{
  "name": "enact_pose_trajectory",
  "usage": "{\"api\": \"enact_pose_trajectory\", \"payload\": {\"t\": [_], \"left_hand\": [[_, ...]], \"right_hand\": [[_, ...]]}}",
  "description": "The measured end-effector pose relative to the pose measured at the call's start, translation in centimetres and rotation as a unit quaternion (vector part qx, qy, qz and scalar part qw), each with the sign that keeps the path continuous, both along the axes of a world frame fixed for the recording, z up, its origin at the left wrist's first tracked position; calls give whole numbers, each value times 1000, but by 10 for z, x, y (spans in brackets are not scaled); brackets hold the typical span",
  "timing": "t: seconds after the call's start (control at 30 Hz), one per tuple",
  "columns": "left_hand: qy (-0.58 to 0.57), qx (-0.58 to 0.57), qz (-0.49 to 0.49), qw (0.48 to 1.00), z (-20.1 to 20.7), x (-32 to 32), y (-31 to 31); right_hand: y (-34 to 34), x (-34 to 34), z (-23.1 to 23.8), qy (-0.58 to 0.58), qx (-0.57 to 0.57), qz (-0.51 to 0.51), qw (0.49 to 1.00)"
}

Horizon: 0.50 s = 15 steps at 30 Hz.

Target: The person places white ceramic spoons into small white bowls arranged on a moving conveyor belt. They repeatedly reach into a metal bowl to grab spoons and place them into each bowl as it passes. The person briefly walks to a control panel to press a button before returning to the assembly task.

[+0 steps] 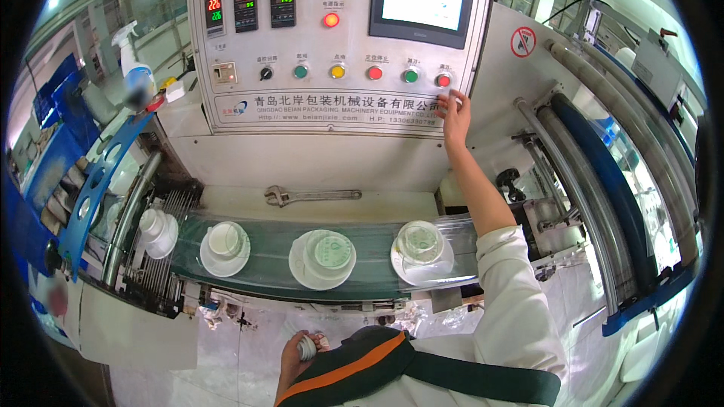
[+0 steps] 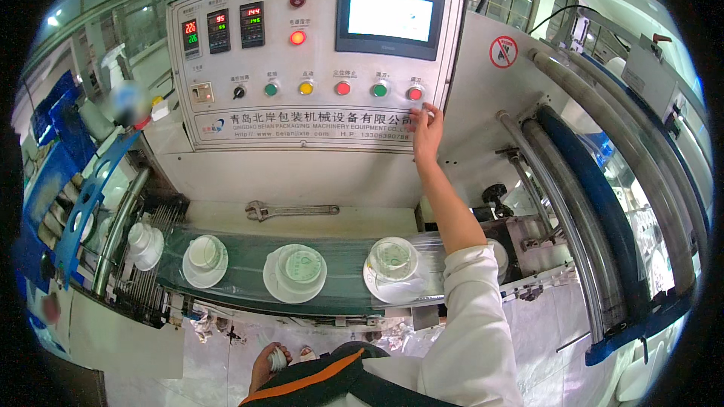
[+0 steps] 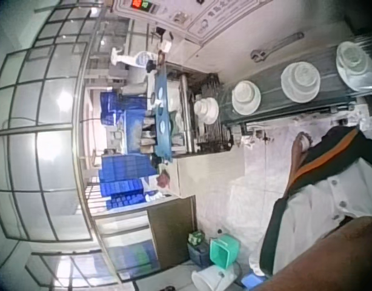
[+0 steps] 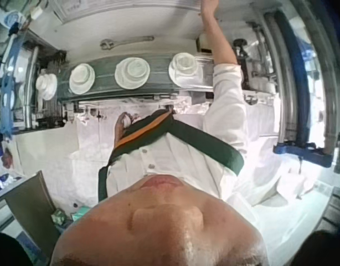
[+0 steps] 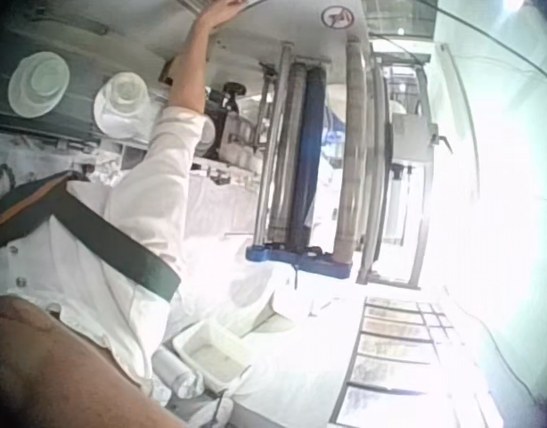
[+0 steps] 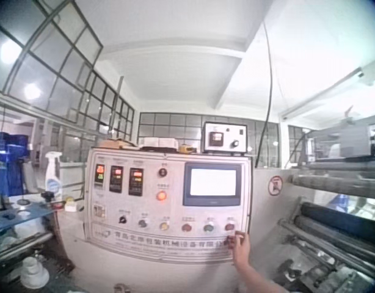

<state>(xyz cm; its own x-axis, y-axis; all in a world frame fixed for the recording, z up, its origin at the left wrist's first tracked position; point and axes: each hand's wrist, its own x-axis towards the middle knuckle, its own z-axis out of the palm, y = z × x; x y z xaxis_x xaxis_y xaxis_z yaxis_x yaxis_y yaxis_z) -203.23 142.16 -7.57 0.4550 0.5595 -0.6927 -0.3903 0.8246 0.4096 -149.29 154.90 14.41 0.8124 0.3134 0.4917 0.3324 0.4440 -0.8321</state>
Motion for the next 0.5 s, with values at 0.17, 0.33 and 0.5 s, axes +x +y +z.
{"api": "enact_pose_trajectory", "payload": {"t": [0.17,0.33,0.5], "left_hand": [[-25,23,-47,998,-1,8,6],[183,189,-158,952,-50,-19,9],[608,258,-178,730,-161,-96,-3]], "right_hand": [[7,10,19,-82,-41,-30,995],[19,19,20,-91,-32,-51,994],[20,32,12,-121,-43,-71,989]]}}
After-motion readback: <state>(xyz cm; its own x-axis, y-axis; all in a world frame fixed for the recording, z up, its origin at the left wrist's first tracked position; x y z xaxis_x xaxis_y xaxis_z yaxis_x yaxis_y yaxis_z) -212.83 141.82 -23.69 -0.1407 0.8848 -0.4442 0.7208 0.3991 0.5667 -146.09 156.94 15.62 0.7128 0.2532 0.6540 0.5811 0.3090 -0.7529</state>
